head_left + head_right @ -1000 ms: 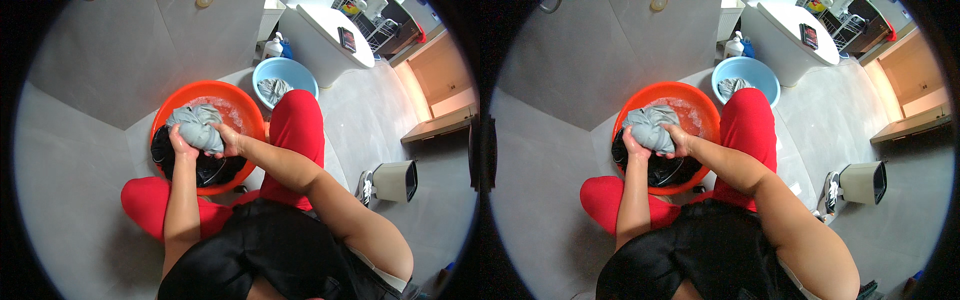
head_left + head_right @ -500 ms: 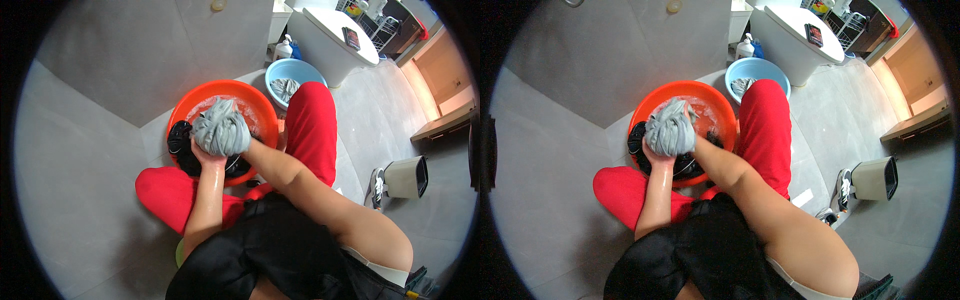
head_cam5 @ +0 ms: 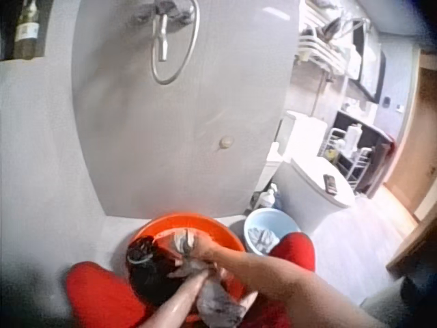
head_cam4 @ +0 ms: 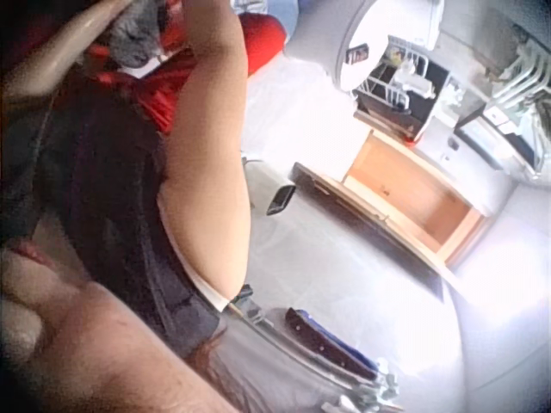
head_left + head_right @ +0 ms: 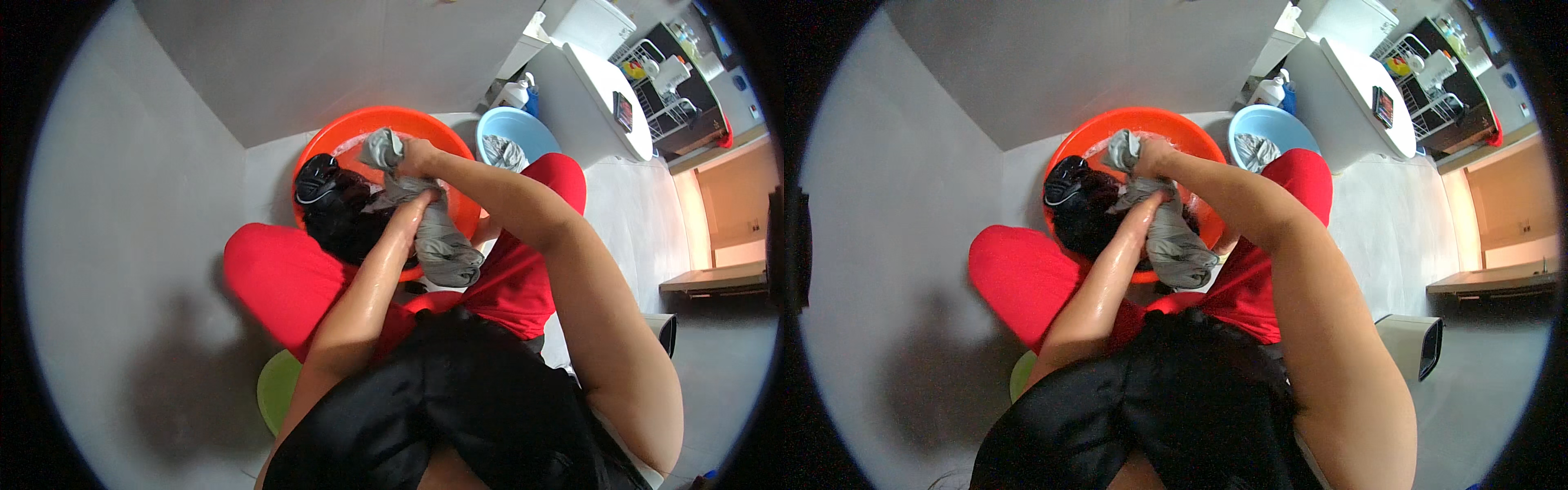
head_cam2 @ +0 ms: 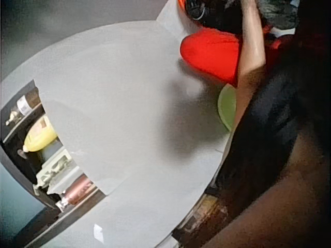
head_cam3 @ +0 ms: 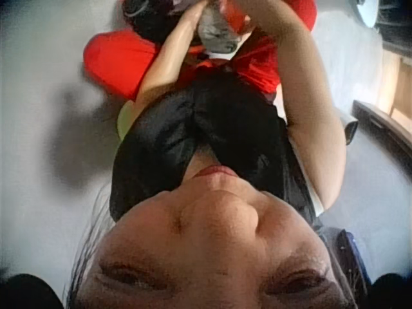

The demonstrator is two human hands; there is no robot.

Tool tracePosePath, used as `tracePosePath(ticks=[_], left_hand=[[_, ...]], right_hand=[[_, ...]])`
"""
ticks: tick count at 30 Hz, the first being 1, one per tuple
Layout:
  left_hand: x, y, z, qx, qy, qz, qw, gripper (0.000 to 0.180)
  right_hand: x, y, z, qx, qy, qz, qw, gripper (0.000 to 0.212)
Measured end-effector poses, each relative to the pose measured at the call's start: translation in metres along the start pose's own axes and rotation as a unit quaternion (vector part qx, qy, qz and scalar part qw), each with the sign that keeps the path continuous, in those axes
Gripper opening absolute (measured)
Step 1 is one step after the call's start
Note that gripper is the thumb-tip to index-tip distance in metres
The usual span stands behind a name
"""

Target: The person washes several dark and light pieces of clothing by hand in a red bucket filled with soapy water, rubbing the fabric together, rinsing them under a running faucet, and wringing out the water.

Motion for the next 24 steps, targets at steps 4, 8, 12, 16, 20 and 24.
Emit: tracePosePath(ticks=[4,8,12,16,20,24], left_hand=[[0.004,0.0,0.013,0.033,0.01,0.019,0.999,0.038],[0.041,0.047,-0.027,0.225,-0.173,-0.004,0.959,0.032],[0.024,0.066,0.021,0.353,-0.251,-0.076,0.898,0.033],[0.024,0.073,0.015,0.367,-0.257,-0.117,0.887,0.029],[0.016,0.063,-0.004,0.354,-0.258,-0.098,0.894,0.024],[0.011,0.061,-0.001,0.339,-0.241,-0.094,0.905,0.02]], right_hand=[[0.001,-0.015,-0.016,0.102,-0.102,0.001,0.99,0.054],[-0.035,0.048,-0.051,0.044,-0.191,-0.039,0.98,0.052],[-0.004,0.001,-0.042,-0.011,-0.178,-0.007,0.984,0.07],[0.056,-0.038,-0.006,-0.071,-0.183,-0.135,0.971,0.089],[0.042,-0.018,-0.002,-0.084,-0.095,-0.086,0.988,0.093],[0.049,0.003,0.008,-0.533,-0.068,-0.032,0.842,0.089]])
Point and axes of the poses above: each hand's wrist, its own x-axis away from the middle knuckle, its own z-axis out of the back of the hand, y = z × x, the point moved 5 cm from there along -x, towards the middle knuckle, and after that the axes turned 2 degrees about -z, right-handed, at the moved point
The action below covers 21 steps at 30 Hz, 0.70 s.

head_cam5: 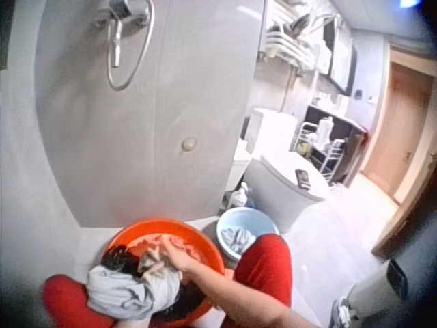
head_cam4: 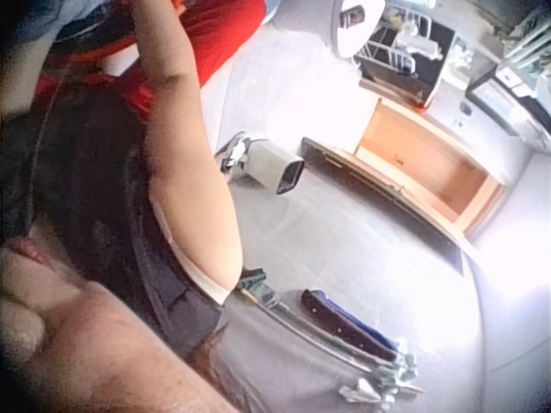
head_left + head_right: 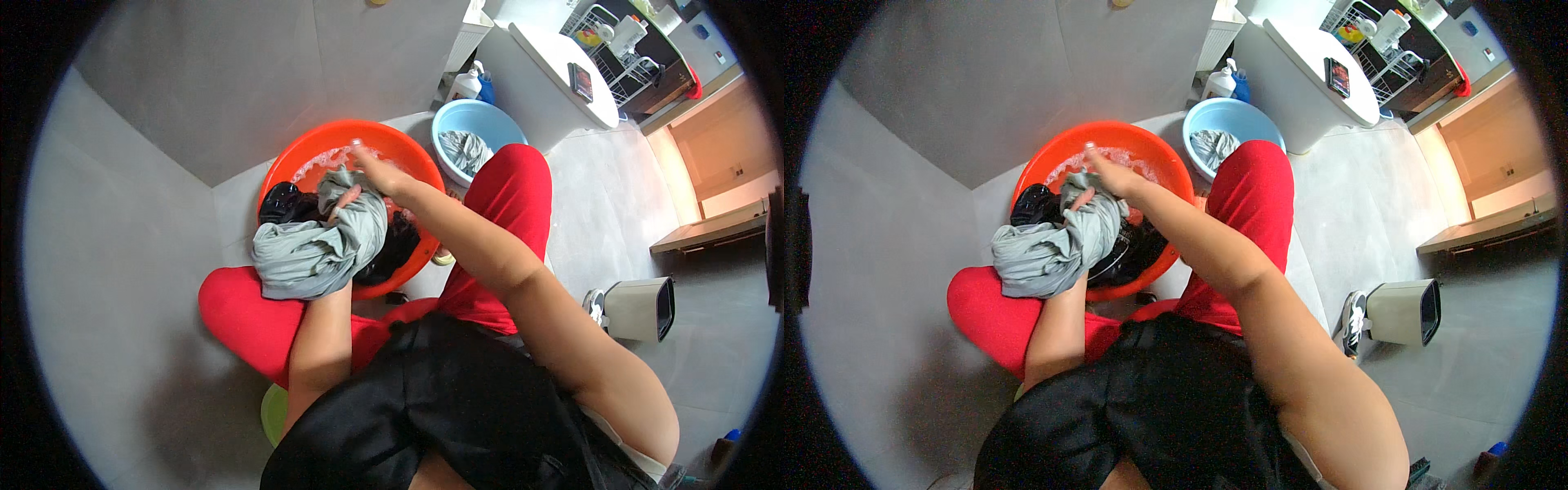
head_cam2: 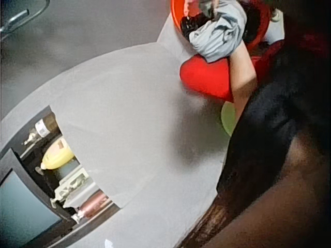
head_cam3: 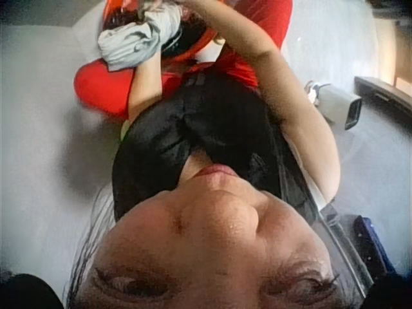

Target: The person washes several dark and light pieces of clothing by hand in a red bucket filled with soapy water, rubbing the fabric together, rinsing them under a running faucet, and wringing out the water.

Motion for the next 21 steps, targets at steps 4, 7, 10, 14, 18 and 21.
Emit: tracePosePath(ticks=[4,7,10,14,18,21], left_hand=[[-0.003,-0.009,0.001,0.001,0.005,0.023,1.0,0.015],[0.006,-0.014,0.004,0.007,0.012,0.04,0.999,0.012],[0.001,-0.03,-0.004,0.028,0.006,0.079,0.996,0.009],[0.01,-0.024,-0.006,0.056,0.009,0.098,0.994,0.005],[0.01,-0.032,-0.012,0.102,0.018,0.155,0.982,0.004],[0.013,-0.03,-0.001,-0.081,0.115,0.143,0.98,0.006]], right_hand=[[0.012,0.088,0.044,-0.342,0.132,-0.024,0.93,0.09],[0.034,0.104,-0.018,-0.532,0.005,-0.076,0.844,0.09],[0.001,0.097,-0.02,-0.744,-0.251,0.073,0.615,0.084],[-0.022,-0.002,-0.01,-0.651,-0.132,0.095,0.742,0.057],[-0.032,-0.016,0.006,-0.35,-0.09,0.02,0.932,0.035],[-0.036,-0.031,0.011,0.147,0.049,0.146,0.977,0.032]])
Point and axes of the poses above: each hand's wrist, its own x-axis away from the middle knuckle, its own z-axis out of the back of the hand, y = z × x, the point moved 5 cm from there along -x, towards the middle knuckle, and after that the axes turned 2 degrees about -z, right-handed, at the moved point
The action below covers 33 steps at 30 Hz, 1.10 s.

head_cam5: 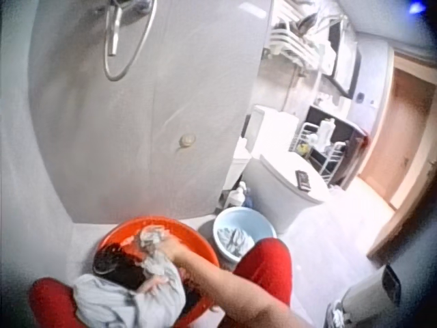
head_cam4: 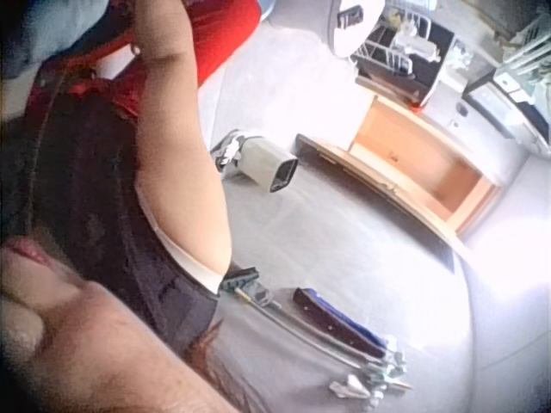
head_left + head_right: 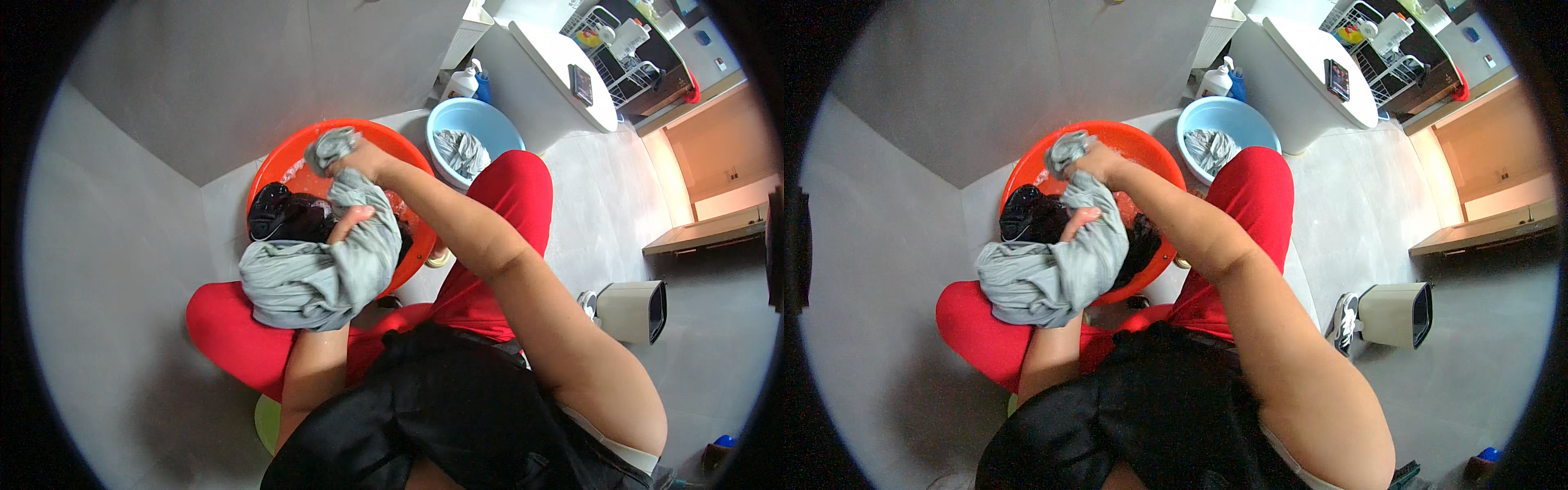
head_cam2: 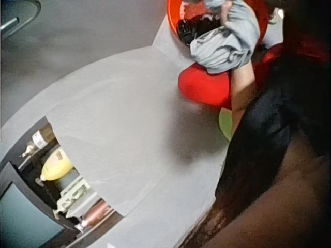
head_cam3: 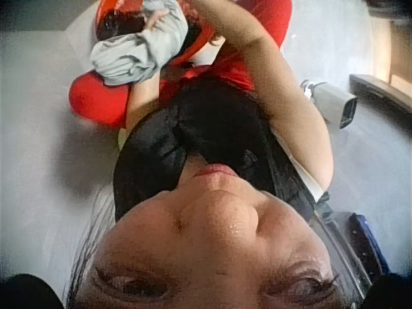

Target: The person washes several dark and light pieces of clothing by hand in a red bucket filled with soapy water, rubbing the fabric together, rinsing them under a running faucet, and wringing out the water.

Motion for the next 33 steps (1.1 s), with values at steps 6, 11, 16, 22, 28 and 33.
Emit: tracePosePath(ticks=[6,11,16,22,28,33], left_hand=[[-0.03,0.001,0.052,-0.184,0.053,-0.059,0.98,0.024],[-0.013,0.011,0.029,-0.211,0.054,-0.095,0.971,0.034],[-0.008,0.032,-0.005,-0.346,0.093,-0.191,0.914,0.044],[-0.01,0.021,0.014,-0.3,0.071,-0.158,0.938,0.034],[-0.024,0.0,0.013,-0.034,-0.065,-0.031,0.997,0.023],[-0.027,0.004,0.024,0.09,-0.185,0.096,0.974,0.03]], right_hand=[[-0.001,0.048,-0.042,0.335,-0.015,-0.132,0.933,0.035],[0.018,0.029,-0.034,0.301,0.028,-0.168,0.938,0.036],[0.002,0.018,-0.015,0.258,0.129,-0.085,0.954,0.04],[0.008,0.036,-0.012,-0.053,-0.064,-0.116,0.99,0.064],[0.019,0.073,-0.01,-0.567,-0.115,-0.163,0.799,0.054],[0.047,0.001,-0.025,-0.765,-0.148,0.015,0.627,0.078]])
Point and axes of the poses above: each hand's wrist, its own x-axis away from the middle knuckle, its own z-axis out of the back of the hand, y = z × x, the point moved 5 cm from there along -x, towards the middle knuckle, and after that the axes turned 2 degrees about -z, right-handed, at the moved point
